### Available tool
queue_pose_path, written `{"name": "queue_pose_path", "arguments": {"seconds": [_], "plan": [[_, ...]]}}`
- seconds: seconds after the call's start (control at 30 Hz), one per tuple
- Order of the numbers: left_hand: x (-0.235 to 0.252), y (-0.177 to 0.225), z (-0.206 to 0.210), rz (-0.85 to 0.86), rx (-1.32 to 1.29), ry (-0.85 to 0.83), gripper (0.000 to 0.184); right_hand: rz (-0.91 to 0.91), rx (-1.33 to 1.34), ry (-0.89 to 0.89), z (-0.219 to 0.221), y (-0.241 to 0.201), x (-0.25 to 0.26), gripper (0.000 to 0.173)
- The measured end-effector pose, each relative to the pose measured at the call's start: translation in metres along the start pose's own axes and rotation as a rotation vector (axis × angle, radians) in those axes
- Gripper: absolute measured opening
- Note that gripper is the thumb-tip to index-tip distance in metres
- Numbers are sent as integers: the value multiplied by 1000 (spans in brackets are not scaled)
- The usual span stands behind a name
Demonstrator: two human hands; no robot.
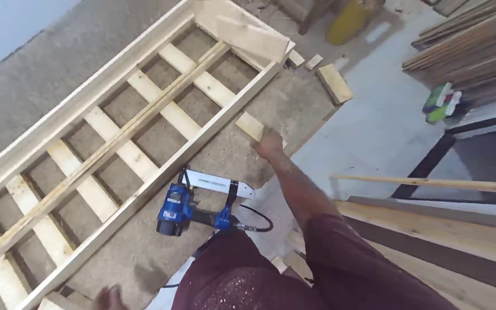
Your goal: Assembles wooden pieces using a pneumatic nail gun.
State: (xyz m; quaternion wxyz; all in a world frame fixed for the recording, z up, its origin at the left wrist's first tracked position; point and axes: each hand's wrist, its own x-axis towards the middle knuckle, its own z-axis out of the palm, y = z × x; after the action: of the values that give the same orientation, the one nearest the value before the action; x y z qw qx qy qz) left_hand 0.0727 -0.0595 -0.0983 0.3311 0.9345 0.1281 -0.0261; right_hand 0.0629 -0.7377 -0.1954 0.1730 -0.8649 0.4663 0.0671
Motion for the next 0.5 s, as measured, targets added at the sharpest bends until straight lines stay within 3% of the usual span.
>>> {"name": "queue_pose_path", "arguments": {"seconds": [0.07, 0.1, 0.2, 0.23, 0.27, 0.3, 0.33, 0.4, 0.5], "plan": [[-15, 61, 53, 163, -268, -319, 46, -11, -17, -86, -15, 2, 6, 87], [-23, 93, 79, 210, -394, -476, 53, -40, 8, -146, -29, -8, -6, 85], [-32, 164, 141, 156, -659, -886, 109, -251, 169, -459, -78, -69, -96, 74], [-31, 180, 153, 93, -756, -963, 121, -377, 238, -561, -87, -91, -130, 69], [-29, 196, 161, 27, -885, -972, 121, -527, 312, -637, -90, -110, -158, 66], [-28, 212, 164, -31, -1041, -939, 110, -677, 383, -682, -90, -125, -173, 63], [-23, 224, 164, -76, -1223, -928, 96, -774, 429, -656, -92, -136, -171, 59], [-7, 236, 157, -43, -1398, -916, 72, -715, 402, -341, -109, -147, -115, 58], [9, 224, 136, 41, -1362, -875, 70, -367, 262, 304, -142, -130, 66, 76]]}}
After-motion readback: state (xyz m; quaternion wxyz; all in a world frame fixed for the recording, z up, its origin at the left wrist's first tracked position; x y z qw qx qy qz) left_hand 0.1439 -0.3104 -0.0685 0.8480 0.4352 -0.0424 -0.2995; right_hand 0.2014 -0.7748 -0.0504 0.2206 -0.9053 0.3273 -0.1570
